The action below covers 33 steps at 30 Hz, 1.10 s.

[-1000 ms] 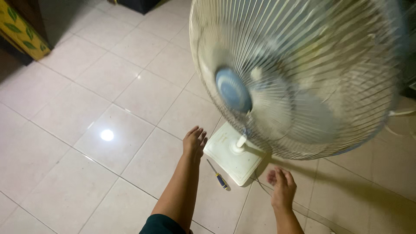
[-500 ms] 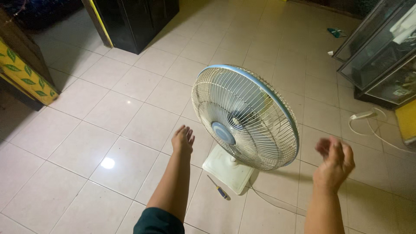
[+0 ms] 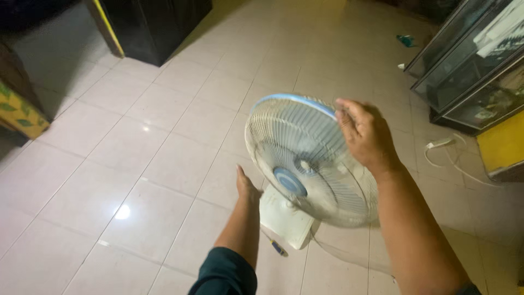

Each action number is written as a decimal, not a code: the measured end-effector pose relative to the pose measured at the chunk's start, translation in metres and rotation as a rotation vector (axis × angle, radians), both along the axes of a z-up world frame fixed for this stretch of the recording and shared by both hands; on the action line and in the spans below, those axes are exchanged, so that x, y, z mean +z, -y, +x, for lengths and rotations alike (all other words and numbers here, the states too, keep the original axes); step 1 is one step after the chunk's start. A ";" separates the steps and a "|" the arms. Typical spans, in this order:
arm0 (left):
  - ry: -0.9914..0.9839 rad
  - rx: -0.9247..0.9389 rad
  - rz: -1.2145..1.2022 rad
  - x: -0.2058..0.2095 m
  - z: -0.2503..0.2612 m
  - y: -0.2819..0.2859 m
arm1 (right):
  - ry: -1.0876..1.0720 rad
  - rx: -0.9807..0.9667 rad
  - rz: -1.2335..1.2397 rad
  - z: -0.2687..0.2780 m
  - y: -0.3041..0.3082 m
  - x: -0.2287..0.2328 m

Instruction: The person disassembles a standing electric fan using a screwdriver. They remove the front grill, unscrew the blade nut, detach the fan blades, and remove the rear grill, leaving the components separated on the floor.

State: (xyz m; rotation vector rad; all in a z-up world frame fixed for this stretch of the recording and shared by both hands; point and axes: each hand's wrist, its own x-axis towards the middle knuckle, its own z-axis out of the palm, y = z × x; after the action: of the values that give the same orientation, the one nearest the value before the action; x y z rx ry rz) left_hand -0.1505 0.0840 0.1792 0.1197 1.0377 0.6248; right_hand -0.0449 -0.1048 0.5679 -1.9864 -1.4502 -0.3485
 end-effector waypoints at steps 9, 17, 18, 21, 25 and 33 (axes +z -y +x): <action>0.101 -0.200 -0.134 -0.034 0.040 0.029 | 0.020 -0.140 -0.246 -0.012 -0.025 0.015; 0.463 -0.256 -0.231 -0.021 0.053 0.035 | -0.032 -0.162 -0.217 -0.006 -0.024 0.006; 0.448 -0.269 -0.245 -0.018 0.051 0.035 | -0.046 -0.156 -0.186 -0.003 -0.024 0.004; 0.469 -0.270 -0.245 -0.016 0.048 0.035 | 0.077 -0.145 -0.154 -0.006 -0.019 0.000; 0.510 -0.271 -0.205 -0.026 0.052 0.036 | 0.149 -0.097 -0.144 -0.013 -0.021 0.001; 0.452 -0.361 -0.143 -0.016 0.041 0.035 | 0.510 -0.126 -0.276 -0.038 -0.022 0.002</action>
State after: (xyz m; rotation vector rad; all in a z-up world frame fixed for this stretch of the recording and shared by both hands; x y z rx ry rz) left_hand -0.1094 0.0486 0.1634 0.0358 0.5980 0.2293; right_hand -0.0826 -0.0829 0.5702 -2.3279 -1.7588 -0.7945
